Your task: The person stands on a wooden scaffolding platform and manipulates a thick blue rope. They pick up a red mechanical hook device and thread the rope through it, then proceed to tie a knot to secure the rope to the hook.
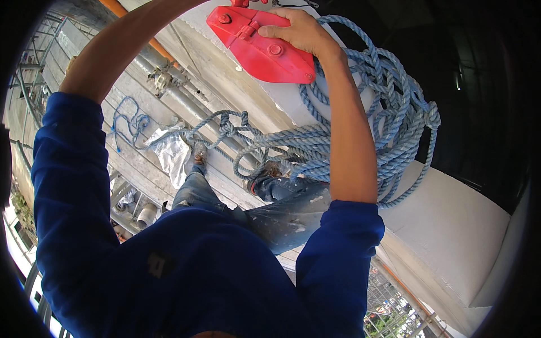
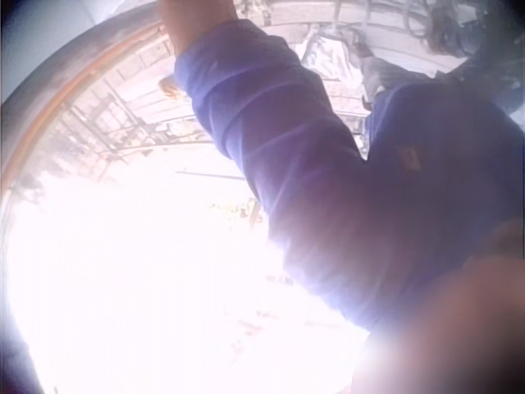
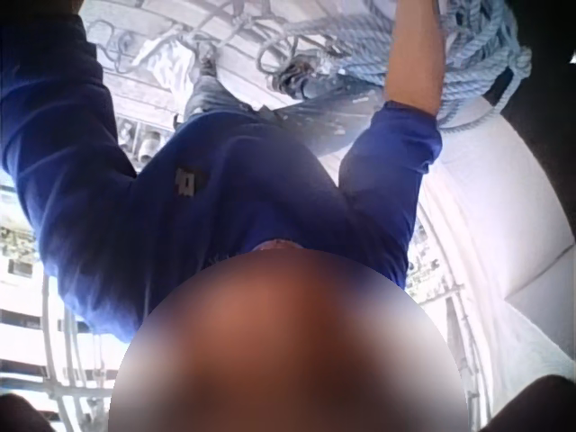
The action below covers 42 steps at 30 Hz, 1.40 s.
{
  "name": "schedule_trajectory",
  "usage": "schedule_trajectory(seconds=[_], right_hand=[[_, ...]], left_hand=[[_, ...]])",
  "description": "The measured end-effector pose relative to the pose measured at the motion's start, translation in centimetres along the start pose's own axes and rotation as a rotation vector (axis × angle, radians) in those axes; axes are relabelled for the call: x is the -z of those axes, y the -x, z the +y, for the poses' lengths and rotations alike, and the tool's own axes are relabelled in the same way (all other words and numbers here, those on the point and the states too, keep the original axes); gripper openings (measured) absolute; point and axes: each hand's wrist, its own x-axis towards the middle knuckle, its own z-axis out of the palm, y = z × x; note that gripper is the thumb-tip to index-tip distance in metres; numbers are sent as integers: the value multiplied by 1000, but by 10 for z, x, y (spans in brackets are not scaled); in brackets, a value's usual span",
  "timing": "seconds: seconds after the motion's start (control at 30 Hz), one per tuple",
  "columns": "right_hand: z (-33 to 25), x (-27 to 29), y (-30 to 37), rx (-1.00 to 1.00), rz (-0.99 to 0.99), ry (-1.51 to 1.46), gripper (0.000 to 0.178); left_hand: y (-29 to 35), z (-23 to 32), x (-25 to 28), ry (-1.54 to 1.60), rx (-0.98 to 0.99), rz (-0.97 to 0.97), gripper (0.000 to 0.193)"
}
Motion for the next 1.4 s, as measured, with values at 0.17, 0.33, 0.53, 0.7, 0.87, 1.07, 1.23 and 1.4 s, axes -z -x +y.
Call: schedule_trajectory(seconds=[0.17, 0.33, 0.53, 0.7, 0.87, 1.07, 1.23, 1.4], right_hand=[[-49, -54, 17, 159, 368, 499, 100], [-48, -70, -1, 164, 447, 627, 95], [-45, -70, -1, 186, 450, 461, 93], [-48, -78, 1, 286, 462, 496, 93], [-48, -71, 4, 253, 409, 386, 92], [-50, -69, 9, 276, 382, 212, 97], [-42, -51, 37, 229, 473, 292, 87], [-21, -59, 38, 224, 445, 152, 78]], left_hand=[[-13, 13, -5, -86, 104, -74, 39], [-22, 0, -16, -134, 184, -202, 42], [-24, -13, -13, 137, 287, -495, 47], [-8, -24, -21, -78, 228, -465, 49], [12, 2, 0, -392, 132, -274, 51], [44, -27, -23, 130, -73, 310, 40], [127, 21, 0, 530, 281, 351, 28], [158, 24, -44, 1440, 512, 366, 37]])
